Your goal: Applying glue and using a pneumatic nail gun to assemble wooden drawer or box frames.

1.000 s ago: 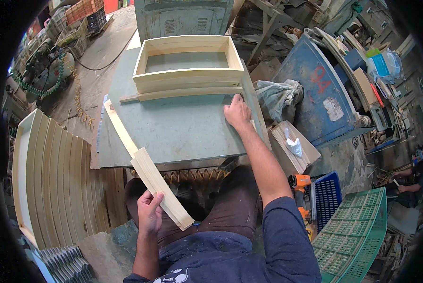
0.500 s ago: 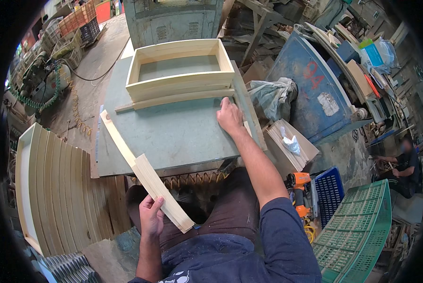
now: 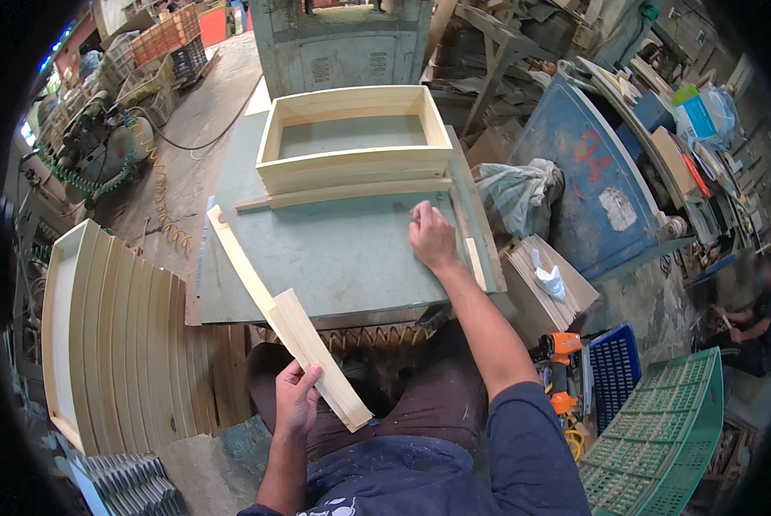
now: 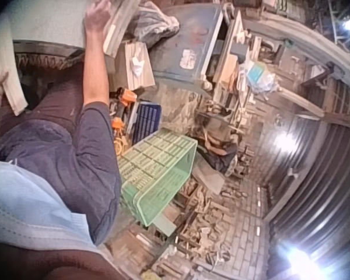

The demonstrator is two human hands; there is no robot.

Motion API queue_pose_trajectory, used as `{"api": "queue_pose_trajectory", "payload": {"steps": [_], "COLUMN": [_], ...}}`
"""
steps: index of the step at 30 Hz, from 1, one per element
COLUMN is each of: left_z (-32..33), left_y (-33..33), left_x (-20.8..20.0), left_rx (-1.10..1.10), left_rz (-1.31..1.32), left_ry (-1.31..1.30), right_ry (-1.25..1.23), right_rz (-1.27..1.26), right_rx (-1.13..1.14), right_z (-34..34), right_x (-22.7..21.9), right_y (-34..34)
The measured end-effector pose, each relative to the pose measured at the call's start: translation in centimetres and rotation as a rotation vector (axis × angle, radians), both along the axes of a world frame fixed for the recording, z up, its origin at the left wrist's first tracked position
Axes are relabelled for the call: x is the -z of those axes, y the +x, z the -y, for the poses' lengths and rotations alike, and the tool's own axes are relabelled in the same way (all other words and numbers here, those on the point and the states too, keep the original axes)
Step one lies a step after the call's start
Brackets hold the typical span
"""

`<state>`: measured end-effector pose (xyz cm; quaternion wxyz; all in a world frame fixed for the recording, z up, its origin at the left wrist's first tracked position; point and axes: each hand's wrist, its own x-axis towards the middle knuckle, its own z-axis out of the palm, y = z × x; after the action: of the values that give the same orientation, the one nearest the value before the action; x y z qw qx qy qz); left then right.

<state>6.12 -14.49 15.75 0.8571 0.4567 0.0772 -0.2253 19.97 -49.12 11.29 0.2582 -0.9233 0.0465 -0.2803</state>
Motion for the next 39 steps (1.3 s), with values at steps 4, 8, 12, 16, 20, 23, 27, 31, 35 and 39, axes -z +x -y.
{"api": "queue_pose_trajectory", "payload": {"steps": [4, 8, 12, 16, 20, 23, 27, 31, 35, 39], "left_z": [0.1, -0.2, -0.3, 0.1, -0.6, -0.5, -0.3, -0.8, -1.2, -0.9], "left_y": [-0.1, -0.4, -0.5, -0.2, -0.7, -0.7, -0.7, -0.7, -1.1, -1.4], "left_x": [0.1, 0.5, 1.2, 2.1, 1.7, 0.8, 1.1, 0.5, 0.3, 1.8], "left_rx": [0.025, 0.032, 0.077, 0.207, 0.175, 0.154, 0.163, 0.155, 0.194, 0.163], "left_rz": [-0.002, 0.005, -0.004, 0.008, 0.05, 0.074, 0.086, 0.095, 0.094, 0.088], "left_ry": [-0.018, -0.014, -0.017, 0.006, -0.024, 0.002, -0.008, 0.007, 0.022, -0.004], "right_ry": [0.018, -0.069, 0.01, -0.031, 0.092, 0.141, 0.203, 0.311, 0.179, 0.392], "right_rz": [0.116, 0.021, 0.079, 0.066, 0.058, 0.106, 0.031, -0.045, -0.12, -0.062], "right_rx": [0.26, 0.296, -0.131, 0.288, -0.18, 0.027, 0.084, -0.203, 0.157, -0.27], "right_z": [1.0, 0.4, -1.2, 1.8, -1.7, -1.2, 0.7, -2.9, -2.1, -6.4], "right_x": [0.5, 1.7, -0.8, 1.1, 0.6, -0.6, 1.5, -0.2, 0.5, -0.2], "right_y": [1.3, 2.1, -0.5, 0.3, 0.7, 0.2, 1.4, -0.2, 1.0, 0.0]}}
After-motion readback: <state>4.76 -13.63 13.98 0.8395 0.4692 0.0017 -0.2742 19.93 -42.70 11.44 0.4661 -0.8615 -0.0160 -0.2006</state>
